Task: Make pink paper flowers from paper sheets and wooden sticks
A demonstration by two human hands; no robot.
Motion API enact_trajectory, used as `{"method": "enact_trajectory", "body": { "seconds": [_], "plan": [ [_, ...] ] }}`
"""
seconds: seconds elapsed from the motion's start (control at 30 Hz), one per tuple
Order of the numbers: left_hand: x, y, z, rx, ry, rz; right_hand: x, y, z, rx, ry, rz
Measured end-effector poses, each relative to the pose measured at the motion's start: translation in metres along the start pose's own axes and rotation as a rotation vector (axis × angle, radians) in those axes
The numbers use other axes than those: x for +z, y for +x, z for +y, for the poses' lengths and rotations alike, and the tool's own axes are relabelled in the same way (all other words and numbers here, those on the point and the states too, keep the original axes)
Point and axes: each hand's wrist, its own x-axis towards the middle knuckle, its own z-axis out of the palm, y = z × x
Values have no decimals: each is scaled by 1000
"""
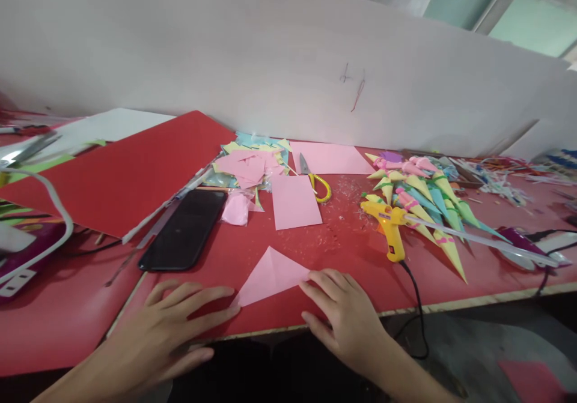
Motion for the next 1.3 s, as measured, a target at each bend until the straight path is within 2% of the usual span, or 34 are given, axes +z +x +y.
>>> {"method": "enact_trajectory", "body": {
  "seconds": [0.13, 0.3, 0.4, 0.53, 0.7, 0.8, 0.9, 1.03, 1.13, 1.3],
  "plan": [
    [-4, 0, 4, -60, -91, 76, 0, -4, 6, 51, -43, 43],
    [-11, 4, 4, -85, -199, 80, -1, -7, 11, 71, -142, 108],
    [-16, 5, 4, -99, -262, 93, -3, -6, 12, 142, -199, 142],
    [-15, 16, 6, -182, -268, 49, -7, 4, 8, 190, -70, 140],
    [-4, 52, 14, -329, -214, -22, -5, 37, 0, 98, 142, 79],
    [-1, 70, 20, -321, -284, -80, -1, 57, -2, 51, 244, -17],
    [-1, 79, 23, -319, -370, -128, -1, 67, -1, 48, 332, -15],
    [-1, 81, 17, -253, -437, -25, -11, 70, 0, 24, 460, 40],
    [-5, 87, 9, -201, -446, 50, -24, 70, 3, -48, 550, 7],
    [-20, 108, 0, -59, -542, 55, -42, 70, 15, -104, 488, -21]
  ]
}}
